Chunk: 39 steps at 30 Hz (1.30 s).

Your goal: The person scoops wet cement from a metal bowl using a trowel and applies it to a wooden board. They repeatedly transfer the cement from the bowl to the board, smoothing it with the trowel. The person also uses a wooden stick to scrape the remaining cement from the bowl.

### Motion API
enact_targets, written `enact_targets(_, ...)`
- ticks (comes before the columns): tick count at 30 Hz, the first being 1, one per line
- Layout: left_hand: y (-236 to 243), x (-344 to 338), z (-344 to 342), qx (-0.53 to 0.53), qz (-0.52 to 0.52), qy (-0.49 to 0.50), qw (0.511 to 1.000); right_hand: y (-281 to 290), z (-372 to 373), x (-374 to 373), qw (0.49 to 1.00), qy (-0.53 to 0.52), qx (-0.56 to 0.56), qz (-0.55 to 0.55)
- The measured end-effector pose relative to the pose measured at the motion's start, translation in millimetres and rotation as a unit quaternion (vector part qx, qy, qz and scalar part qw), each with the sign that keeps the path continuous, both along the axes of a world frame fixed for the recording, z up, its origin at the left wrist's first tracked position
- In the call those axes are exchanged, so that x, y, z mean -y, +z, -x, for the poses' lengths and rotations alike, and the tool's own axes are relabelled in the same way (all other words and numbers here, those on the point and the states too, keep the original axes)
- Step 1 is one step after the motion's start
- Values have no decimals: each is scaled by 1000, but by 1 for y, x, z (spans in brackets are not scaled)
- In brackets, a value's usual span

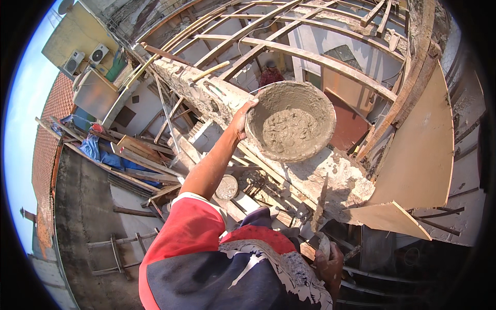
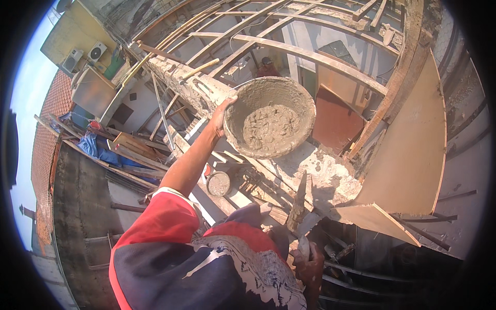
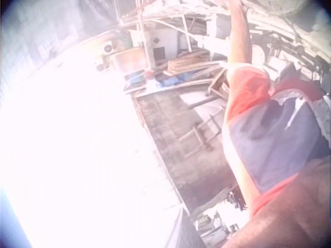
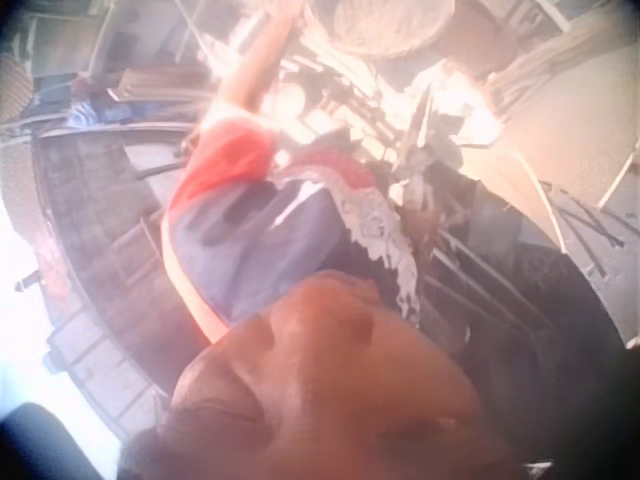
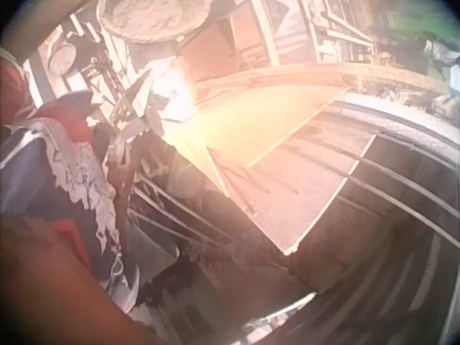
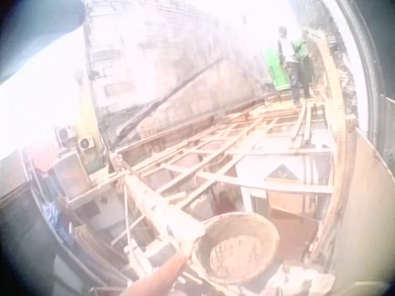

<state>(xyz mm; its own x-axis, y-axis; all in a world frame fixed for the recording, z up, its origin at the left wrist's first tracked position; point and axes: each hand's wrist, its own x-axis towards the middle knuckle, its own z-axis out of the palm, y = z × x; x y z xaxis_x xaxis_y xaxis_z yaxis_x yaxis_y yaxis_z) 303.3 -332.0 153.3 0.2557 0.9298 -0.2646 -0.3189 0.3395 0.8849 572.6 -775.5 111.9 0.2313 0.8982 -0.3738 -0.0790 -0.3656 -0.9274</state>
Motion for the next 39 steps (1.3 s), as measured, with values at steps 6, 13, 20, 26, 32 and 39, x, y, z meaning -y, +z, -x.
enact_targets(6,-6,-9,-3,26,-8,0,1000,2,9,-21,999,-7,9,36)
enact_targets(13,-23,-24,9,37,1,-1,999,2,15,-36,999,3,-8,51)
enact_targets(20,-31,-34,12,47,2,1,999,27,9,-56,990,-19,130,-59)
enact_targets(26,-8,-22,1,41,-14,4,999,88,-2,-94,993,40,111,-28)
enact_targets(32,-20,-20,6,94,19,-52,994,170,14,-160,897,64,428,-90)
enact_targets(39,-6,13,-4,-36,-183,-81,979,169,20,-232,523,112,845,-20)
